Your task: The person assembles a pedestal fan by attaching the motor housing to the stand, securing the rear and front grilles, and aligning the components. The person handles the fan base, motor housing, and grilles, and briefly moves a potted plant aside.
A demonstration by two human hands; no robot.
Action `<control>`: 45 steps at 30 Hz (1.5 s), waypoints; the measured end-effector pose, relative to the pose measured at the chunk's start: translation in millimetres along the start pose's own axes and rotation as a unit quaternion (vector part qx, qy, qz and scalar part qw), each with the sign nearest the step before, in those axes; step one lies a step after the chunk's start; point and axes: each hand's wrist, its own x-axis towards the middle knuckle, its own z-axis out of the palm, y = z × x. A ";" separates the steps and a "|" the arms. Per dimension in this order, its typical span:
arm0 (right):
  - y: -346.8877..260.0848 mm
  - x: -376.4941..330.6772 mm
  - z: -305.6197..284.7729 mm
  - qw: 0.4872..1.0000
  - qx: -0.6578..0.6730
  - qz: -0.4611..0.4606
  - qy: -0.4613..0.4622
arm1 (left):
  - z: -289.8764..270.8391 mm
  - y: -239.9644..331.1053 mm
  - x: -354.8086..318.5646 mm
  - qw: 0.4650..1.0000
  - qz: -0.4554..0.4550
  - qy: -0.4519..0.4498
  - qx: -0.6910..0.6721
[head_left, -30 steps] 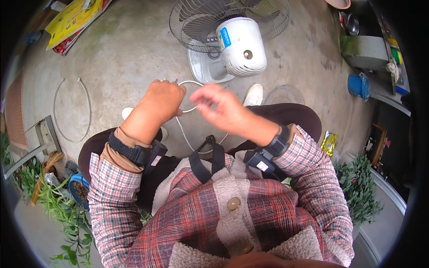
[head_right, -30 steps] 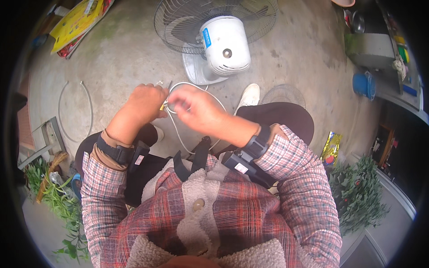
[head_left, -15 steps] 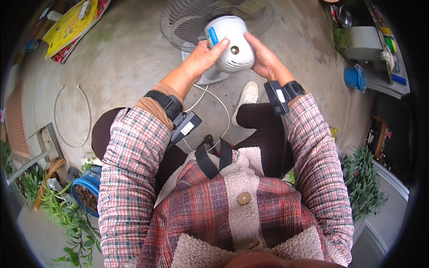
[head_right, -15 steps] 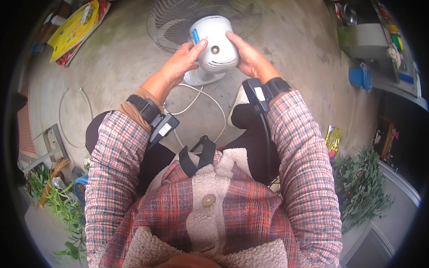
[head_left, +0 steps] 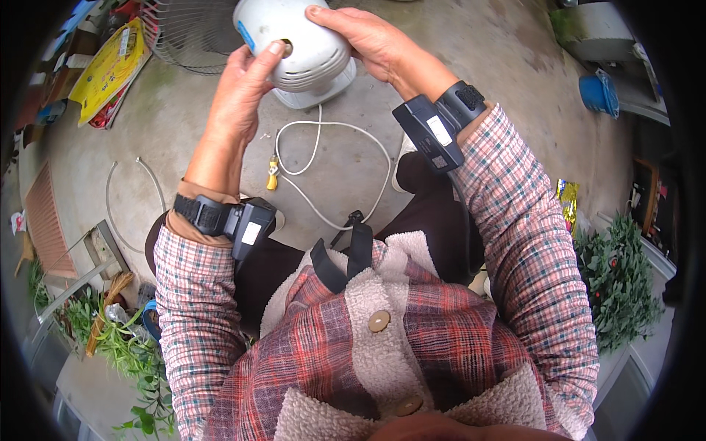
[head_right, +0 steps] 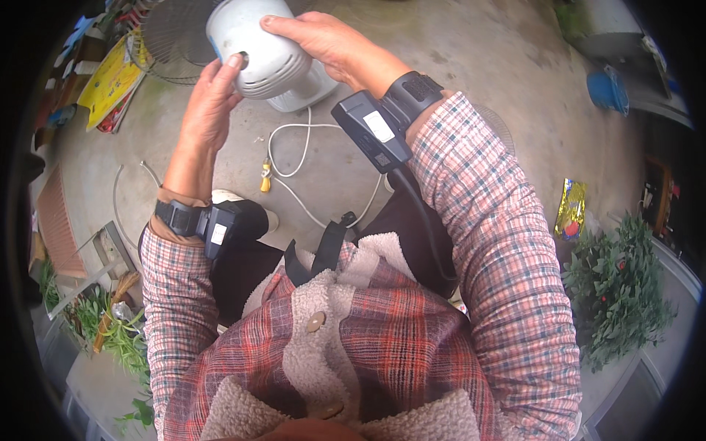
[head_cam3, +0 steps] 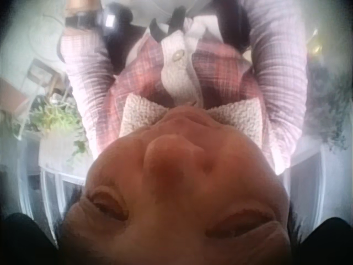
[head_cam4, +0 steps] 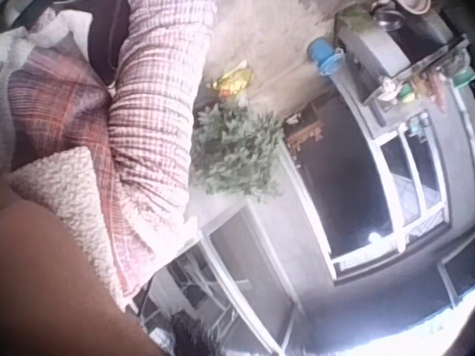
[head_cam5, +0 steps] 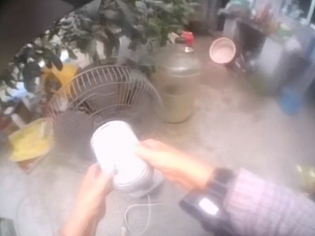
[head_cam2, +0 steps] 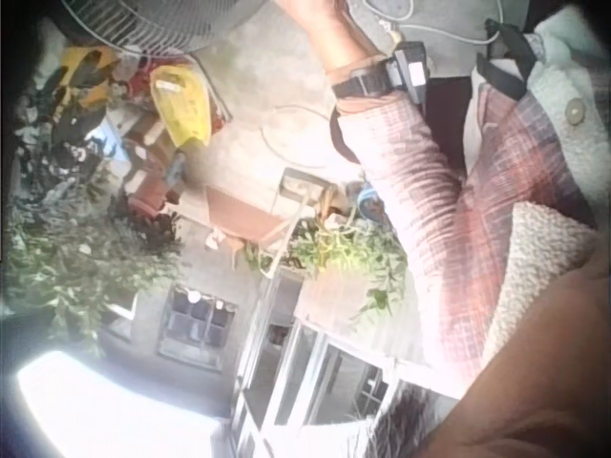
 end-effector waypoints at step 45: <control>84.7 40.8 67.3 0.985 0.156 -0.065 0.036 | -79.2 -47.9 2.1 0.999 0.013 0.040 -0.003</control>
